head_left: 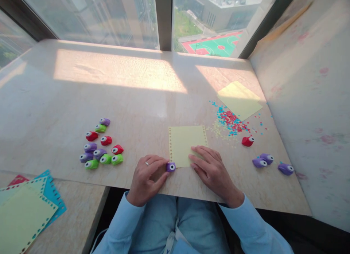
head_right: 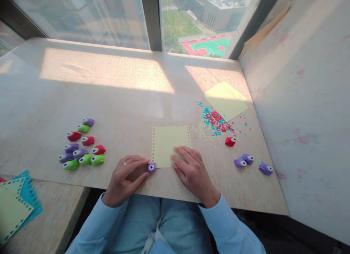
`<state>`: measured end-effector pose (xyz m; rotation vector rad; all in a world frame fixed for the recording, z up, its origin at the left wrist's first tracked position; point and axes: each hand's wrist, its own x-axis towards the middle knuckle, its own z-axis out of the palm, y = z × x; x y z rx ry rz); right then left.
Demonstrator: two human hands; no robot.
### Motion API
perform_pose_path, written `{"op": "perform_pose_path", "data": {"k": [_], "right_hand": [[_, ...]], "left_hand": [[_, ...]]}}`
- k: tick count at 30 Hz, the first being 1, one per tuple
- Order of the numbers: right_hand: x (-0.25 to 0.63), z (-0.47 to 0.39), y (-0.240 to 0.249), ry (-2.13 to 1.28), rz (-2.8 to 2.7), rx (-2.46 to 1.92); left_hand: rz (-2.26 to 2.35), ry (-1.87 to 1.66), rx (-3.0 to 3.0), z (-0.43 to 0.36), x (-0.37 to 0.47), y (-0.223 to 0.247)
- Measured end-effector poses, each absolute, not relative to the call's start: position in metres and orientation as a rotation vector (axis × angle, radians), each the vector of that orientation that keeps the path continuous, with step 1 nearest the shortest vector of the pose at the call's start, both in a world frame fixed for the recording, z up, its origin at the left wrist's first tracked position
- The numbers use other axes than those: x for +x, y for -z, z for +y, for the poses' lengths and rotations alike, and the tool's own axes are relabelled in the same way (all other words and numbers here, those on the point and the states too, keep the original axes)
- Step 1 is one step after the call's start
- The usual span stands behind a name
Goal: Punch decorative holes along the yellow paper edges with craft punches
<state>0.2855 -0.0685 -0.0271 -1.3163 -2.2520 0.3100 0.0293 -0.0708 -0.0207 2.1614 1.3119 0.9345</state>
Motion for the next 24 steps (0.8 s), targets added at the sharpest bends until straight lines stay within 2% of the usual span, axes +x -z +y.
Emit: {"op": "perform_pose_path", "data": {"k": [24], "right_hand": [[0.2861,-0.0687,0.0226,-0.386,-2.222,-1.34]], "left_hand": [[1.36,-0.894,2.138,-0.0709,0.0318,0.0183]]}}
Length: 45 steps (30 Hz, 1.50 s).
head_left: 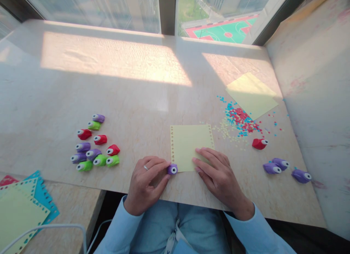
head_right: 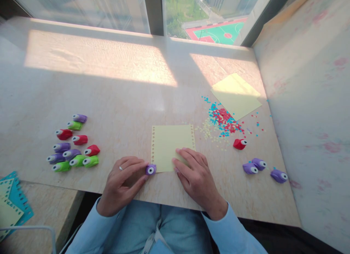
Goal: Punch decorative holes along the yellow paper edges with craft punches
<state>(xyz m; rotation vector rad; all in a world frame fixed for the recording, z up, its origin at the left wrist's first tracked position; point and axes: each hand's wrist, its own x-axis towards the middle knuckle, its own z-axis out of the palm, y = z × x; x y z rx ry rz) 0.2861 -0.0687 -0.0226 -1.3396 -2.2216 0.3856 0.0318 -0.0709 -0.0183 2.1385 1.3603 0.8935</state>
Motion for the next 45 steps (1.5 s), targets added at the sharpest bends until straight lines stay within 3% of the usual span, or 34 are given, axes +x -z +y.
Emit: {"op": "perform_pose_path", "data": {"k": [45], "right_hand": [[0.2872,-0.0686,0.0227,-0.394,-2.185,-1.347]], "left_hand": [[1.37,-0.901,2.118,-0.0679,0.0354,0.0176]]}}
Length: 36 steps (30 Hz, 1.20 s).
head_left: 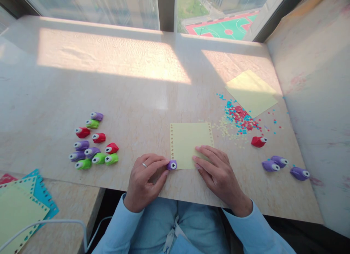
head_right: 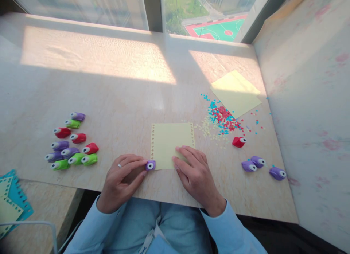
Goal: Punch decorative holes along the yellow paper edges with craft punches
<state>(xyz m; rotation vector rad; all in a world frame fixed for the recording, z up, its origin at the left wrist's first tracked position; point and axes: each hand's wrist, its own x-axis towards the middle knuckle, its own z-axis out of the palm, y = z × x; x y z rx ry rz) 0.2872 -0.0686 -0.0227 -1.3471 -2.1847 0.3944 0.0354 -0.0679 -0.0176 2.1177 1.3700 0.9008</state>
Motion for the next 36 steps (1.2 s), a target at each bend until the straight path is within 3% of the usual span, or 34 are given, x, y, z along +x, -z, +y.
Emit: {"op": "perform_pose_path", "data": {"k": [36], "right_hand": [[0.291,-0.0692,0.0227,-0.396,-2.1,-1.296]], "left_hand": [[1.319,-0.87,2.107,-0.0693,0.0323,0.0134]]}}
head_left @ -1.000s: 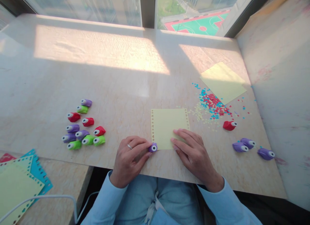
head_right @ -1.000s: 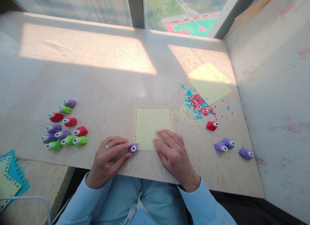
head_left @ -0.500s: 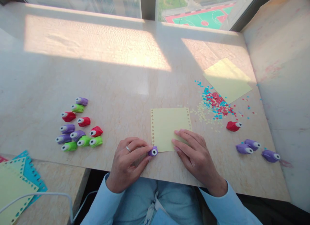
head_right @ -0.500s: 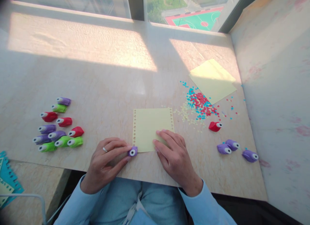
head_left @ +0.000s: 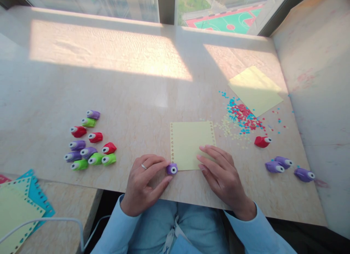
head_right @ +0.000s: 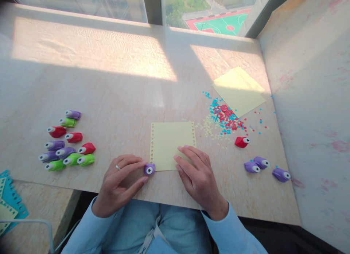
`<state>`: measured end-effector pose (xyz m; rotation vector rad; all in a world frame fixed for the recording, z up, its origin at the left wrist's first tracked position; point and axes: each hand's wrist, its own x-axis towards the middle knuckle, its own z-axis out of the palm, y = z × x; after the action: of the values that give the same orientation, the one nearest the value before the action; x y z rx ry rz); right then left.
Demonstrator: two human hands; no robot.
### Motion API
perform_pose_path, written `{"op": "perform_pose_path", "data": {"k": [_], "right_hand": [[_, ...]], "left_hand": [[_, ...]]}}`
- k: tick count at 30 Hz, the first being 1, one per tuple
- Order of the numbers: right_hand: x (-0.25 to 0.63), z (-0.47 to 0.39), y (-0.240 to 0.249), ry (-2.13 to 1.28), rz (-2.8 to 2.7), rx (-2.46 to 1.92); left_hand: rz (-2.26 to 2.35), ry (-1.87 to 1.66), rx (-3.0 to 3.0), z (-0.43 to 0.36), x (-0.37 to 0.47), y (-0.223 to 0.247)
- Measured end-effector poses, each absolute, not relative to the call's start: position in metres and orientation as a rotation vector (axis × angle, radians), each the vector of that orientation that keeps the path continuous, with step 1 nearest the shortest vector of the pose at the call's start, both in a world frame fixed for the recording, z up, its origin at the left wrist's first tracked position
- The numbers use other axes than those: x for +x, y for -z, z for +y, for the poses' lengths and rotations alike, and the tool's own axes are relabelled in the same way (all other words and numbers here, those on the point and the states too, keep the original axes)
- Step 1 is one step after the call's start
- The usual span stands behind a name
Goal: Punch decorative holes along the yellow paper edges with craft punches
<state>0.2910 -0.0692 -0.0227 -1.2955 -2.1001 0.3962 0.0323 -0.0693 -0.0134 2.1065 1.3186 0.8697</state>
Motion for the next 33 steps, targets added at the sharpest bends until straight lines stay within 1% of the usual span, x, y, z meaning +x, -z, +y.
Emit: {"op": "perform_pose_path", "data": {"k": [6,9,12,17,20,27,33], "right_hand": [[0.293,-0.07,0.023,-0.39,-2.01,-1.296],[0.293,-0.07,0.023,-0.391,-2.001,-1.288],[0.294,-0.069,0.024,-0.381,-1.982,-1.274],[0.294,-0.069,0.023,-0.373,-1.921,-1.269],[0.294,-0.069,0.024,-0.375,-1.884,-1.272],[0.294,-0.069,0.027,-0.376,-1.817,-1.264],[0.295,-0.068,0.029,-0.388,-1.767,-1.257]], "left_hand": [[1.441,-0.993,1.759,-0.073,0.031,0.016],[1.556,-1.026,1.49,-0.07,0.035,0.007],[1.663,-0.958,1.292,-0.062,0.04,-0.008],[1.603,-0.592,1.296,-0.052,0.047,-0.021],[1.569,-0.48,1.302,-0.049,0.049,-0.019],[1.546,-0.424,1.354,-0.042,0.053,-0.008],[1.553,-0.444,1.341,-0.042,0.054,-0.004]]}}
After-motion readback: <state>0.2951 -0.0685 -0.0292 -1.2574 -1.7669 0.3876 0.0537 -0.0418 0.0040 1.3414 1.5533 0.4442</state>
